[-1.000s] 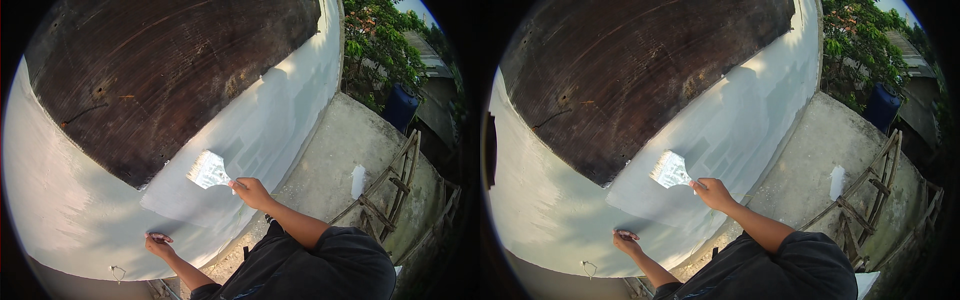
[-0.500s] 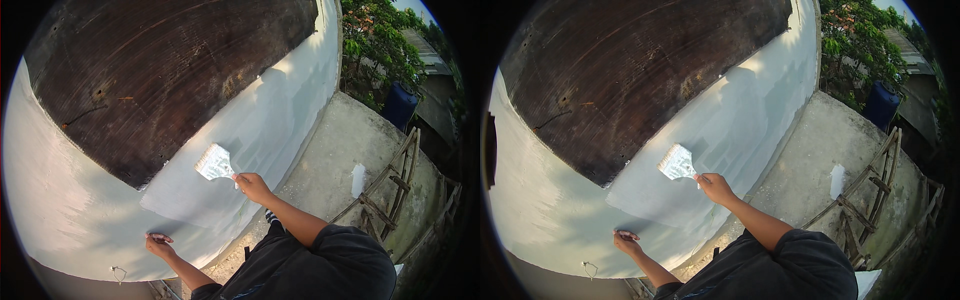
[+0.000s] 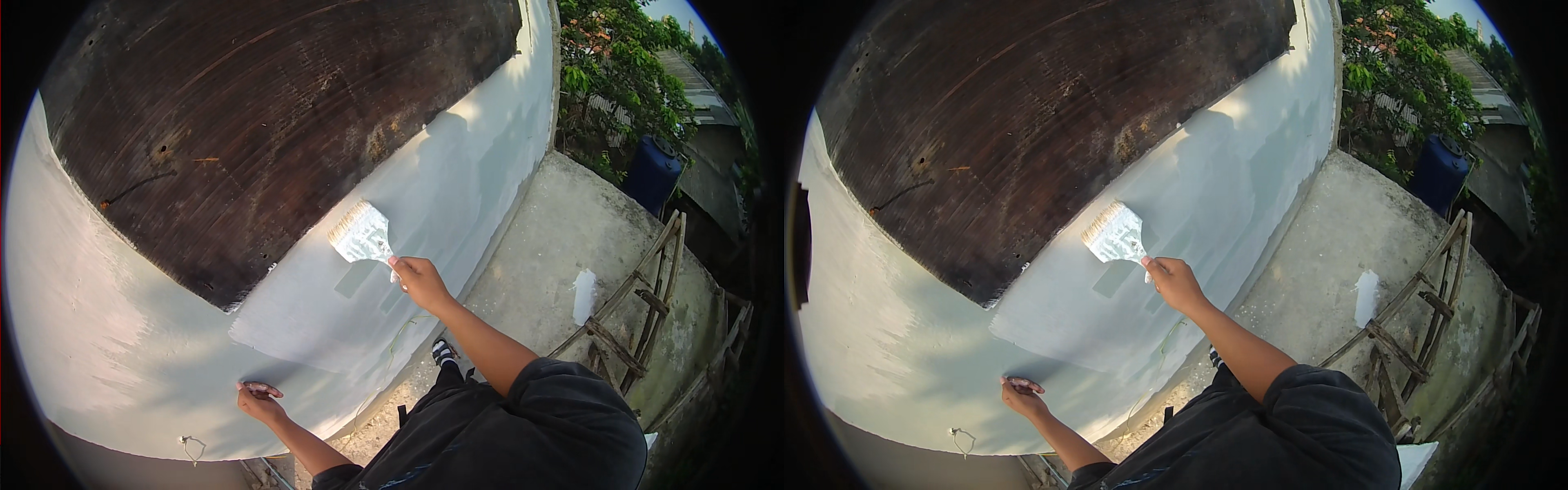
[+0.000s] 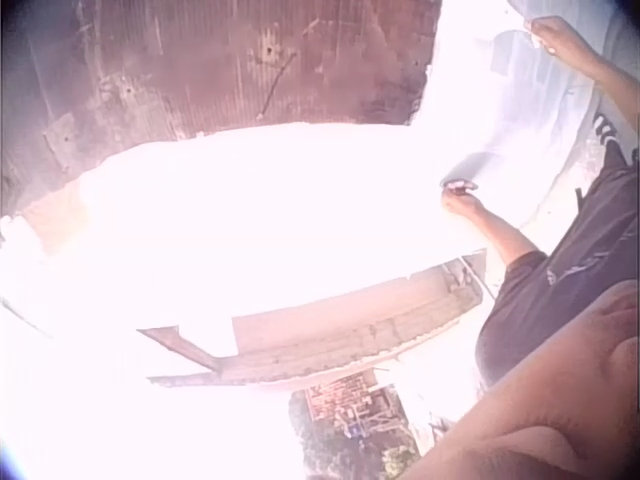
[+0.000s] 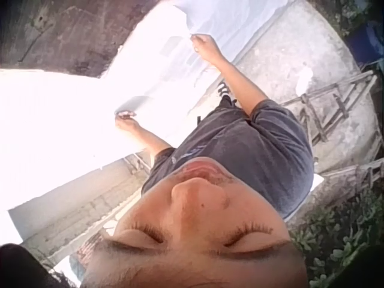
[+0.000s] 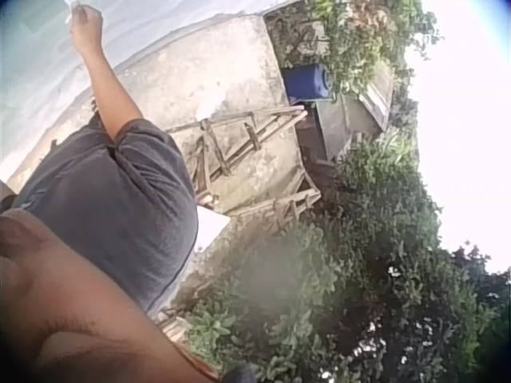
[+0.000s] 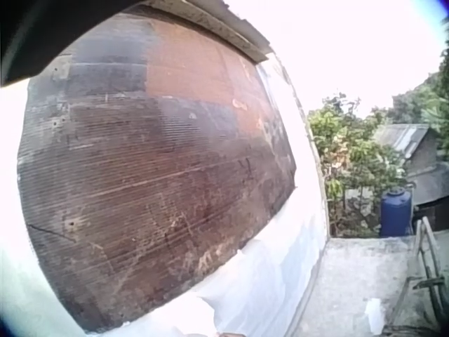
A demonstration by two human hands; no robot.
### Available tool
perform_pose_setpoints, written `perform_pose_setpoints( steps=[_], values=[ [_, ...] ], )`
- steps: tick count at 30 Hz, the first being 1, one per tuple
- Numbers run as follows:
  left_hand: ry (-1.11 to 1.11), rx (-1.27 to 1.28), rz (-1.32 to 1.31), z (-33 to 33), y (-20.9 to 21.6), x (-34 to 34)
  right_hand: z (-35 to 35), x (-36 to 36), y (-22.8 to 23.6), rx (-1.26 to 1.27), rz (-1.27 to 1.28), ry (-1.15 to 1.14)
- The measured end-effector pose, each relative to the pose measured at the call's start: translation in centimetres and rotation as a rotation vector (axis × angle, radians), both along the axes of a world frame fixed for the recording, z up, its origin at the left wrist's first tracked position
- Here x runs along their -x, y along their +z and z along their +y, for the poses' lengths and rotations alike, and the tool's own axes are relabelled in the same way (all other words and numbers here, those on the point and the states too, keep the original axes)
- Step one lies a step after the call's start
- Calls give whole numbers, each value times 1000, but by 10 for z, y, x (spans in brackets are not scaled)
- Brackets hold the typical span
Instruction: Painting an exterior wall with a brush.
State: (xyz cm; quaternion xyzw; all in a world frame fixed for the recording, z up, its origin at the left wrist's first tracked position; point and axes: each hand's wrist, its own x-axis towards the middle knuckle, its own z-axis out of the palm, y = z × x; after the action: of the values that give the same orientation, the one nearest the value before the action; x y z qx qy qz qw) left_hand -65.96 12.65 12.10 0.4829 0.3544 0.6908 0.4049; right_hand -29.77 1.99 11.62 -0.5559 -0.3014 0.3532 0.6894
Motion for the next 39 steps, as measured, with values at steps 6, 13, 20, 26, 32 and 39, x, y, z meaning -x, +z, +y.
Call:
perform_pose_setpoints(
  steps=[6,13,20,26,32,39],
  values=[
    [-8,-12,-15,2,-3,3,-24,-3,-36,118,-82,-22],
    [-11,-3,-1,2,-2,2,-25,-34,31,-69,70,-64],
    [-19,3,-20,2,-2,1,-7,-8,-12,-4,80,5],
    [-11,-8,-25,4,-6,4,-26,-9,-23,93,-51,-20],
    [31,0,-27,2,-2,-1,-9,-14,20,23,-106,15],
    [41,-1,-36,0,0,-2,-18,-5,-12,119,-204,-65]
  ],
)
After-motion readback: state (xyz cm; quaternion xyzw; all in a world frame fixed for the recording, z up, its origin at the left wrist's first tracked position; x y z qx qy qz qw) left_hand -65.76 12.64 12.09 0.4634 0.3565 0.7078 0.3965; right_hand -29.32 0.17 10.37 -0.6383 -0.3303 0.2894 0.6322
